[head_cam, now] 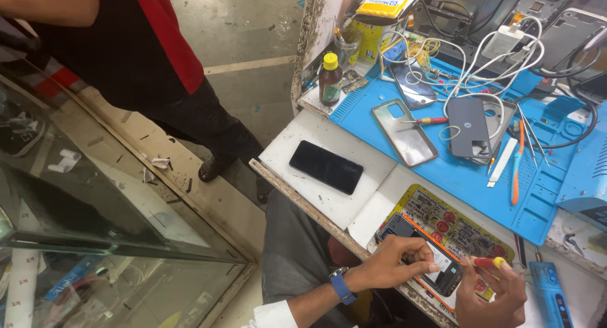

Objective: The person uses a small screwdriver to remove and replace screws from the internal chassis of a mobile phone. They also use a plastic brush to clean the internal components and handle a small electronic part.

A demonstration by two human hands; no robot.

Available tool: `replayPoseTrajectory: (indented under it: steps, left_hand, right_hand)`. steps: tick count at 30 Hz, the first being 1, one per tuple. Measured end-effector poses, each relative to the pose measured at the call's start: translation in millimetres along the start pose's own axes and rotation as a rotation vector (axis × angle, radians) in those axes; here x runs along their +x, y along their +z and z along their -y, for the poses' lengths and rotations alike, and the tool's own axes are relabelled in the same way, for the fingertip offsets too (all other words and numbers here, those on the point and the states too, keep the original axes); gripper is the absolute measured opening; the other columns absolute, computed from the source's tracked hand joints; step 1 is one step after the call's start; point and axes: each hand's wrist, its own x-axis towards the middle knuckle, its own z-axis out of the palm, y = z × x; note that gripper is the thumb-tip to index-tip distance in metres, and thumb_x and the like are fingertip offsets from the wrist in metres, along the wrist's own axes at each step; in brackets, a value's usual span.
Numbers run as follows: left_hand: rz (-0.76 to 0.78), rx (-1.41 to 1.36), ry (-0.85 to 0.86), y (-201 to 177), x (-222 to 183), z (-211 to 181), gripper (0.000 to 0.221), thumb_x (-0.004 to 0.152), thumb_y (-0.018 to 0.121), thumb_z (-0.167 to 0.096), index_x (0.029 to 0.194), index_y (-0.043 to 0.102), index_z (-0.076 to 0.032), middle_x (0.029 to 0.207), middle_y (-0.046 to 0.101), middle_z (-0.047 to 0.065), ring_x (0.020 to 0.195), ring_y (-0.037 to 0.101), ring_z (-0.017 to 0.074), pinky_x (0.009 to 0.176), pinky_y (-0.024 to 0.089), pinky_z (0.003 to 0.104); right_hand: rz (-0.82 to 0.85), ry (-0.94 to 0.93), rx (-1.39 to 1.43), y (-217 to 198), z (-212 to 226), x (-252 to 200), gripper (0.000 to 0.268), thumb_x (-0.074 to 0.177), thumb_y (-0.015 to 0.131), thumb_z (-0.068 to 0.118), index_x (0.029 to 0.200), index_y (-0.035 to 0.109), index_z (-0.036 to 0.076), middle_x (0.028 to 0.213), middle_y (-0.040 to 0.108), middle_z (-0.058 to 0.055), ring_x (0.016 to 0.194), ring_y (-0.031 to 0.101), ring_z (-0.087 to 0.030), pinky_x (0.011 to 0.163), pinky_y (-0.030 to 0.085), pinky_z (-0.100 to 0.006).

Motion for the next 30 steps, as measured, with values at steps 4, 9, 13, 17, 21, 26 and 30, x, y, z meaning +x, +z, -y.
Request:
replayPoseTrajectory:
  steps: [4, 9, 13, 17, 21, 26, 30]
  left_hand:
    - [-0.019, 0.07, 0.046, -2.3, -0.8, -7.1, 0.026, 0.105, 0.069, -0.022, 0.093, 0.061, -0.001, 0.075, 0.058, -0.002, 0.067, 0.051, 0.0027, 0.06, 0.043, 0.023]
    - [-0.034, 0.063, 0.075, -1.5, -0.6, -15.0, 0.027, 0.104, 0.067, -0.022, 0.09, 0.06, -0.001, 0.073, 0.056, -0.003, 0.064, 0.048, 0.0017, 0.057, 0.041, 0.024]
    - [-0.034, 0.064, 0.09, 1.8, 0.1, -16.6, 0.029, 0.106, 0.067, -0.023, 0.089, 0.058, -0.001, 0.073, 0.055, -0.003, 0.065, 0.048, 0.0015, 0.058, 0.041, 0.023]
    - [-0.02, 0.07, 0.066, 0.3, 1.1, -17.4, 0.03, 0.106, 0.066, -0.024, 0.088, 0.059, -0.002, 0.069, 0.054, -0.003, 0.061, 0.046, 0.002, 0.055, 0.038, 0.024]
    - [-0.022, 0.083, 0.083, -0.4, -1.0, -19.2, 0.031, 0.106, 0.067, -0.025, 0.086, 0.06, -0.002, 0.067, 0.053, -0.003, 0.06, 0.044, 0.0023, 0.054, 0.036, 0.024]
    - [-0.025, 0.093, 0.063, 0.6, 0.2, -16.9, 0.031, 0.104, 0.069, -0.026, 0.086, 0.064, -0.002, 0.067, 0.055, -0.003, 0.059, 0.044, 0.002, 0.052, 0.034, 0.024]
    - [-0.052, 0.01, -0.003, 5.0, 2.2, -8.9, 0.029, 0.104, 0.071, -0.026, 0.09, 0.066, -0.002, 0.068, 0.059, -0.003, 0.06, 0.049, 0.0013, 0.054, 0.037, 0.022]
  right_hand:
    - [-0.014, -0.024, 0.005, 5.7, 9.9, 2.6, 0.064, 0.094, 0.077, -0.013, 0.141, 0.035, -0.003, 0.122, 0.063, -0.031, 0.106, 0.07, -0.033, 0.091, 0.061, -0.036]
    - [-0.047, 0.009, -0.029, 5.6, 25.6, 7.6, 0.059, 0.095, 0.079, -0.011, 0.136, 0.039, 0.001, 0.119, 0.063, -0.028, 0.101, 0.073, -0.031, 0.088, 0.064, -0.034]
    - [-0.017, -0.023, -0.011, 2.5, 32.1, 12.3, 0.063, 0.088, 0.073, -0.015, 0.137, 0.035, -0.003, 0.115, 0.062, -0.032, 0.107, 0.068, -0.039, 0.089, 0.06, -0.042]
    - [-0.018, 0.018, -0.015, 2.2, 25.6, 6.8, 0.056, 0.101, 0.075, -0.011, 0.139, 0.037, 0.003, 0.111, 0.067, -0.026, 0.102, 0.074, -0.03, 0.091, 0.064, -0.036]
    - [0.021, 0.013, -0.053, -1.3, 27.1, 8.3, 0.066, 0.095, 0.075, -0.011, 0.144, 0.033, 0.003, 0.11, 0.066, -0.028, 0.101, 0.073, -0.031, 0.088, 0.063, -0.037]
    - [0.076, -0.042, -0.002, 2.0, 31.0, 13.7, 0.072, 0.098, 0.068, -0.013, 0.154, 0.026, 0.002, 0.116, 0.067, -0.03, 0.104, 0.073, -0.032, 0.093, 0.063, -0.038]
    - [0.05, 0.092, 0.013, 3.3, 28.8, 9.3, 0.073, 0.102, 0.068, -0.013, 0.158, 0.024, 0.004, 0.111, 0.068, -0.03, 0.104, 0.074, -0.032, 0.095, 0.063, -0.038]
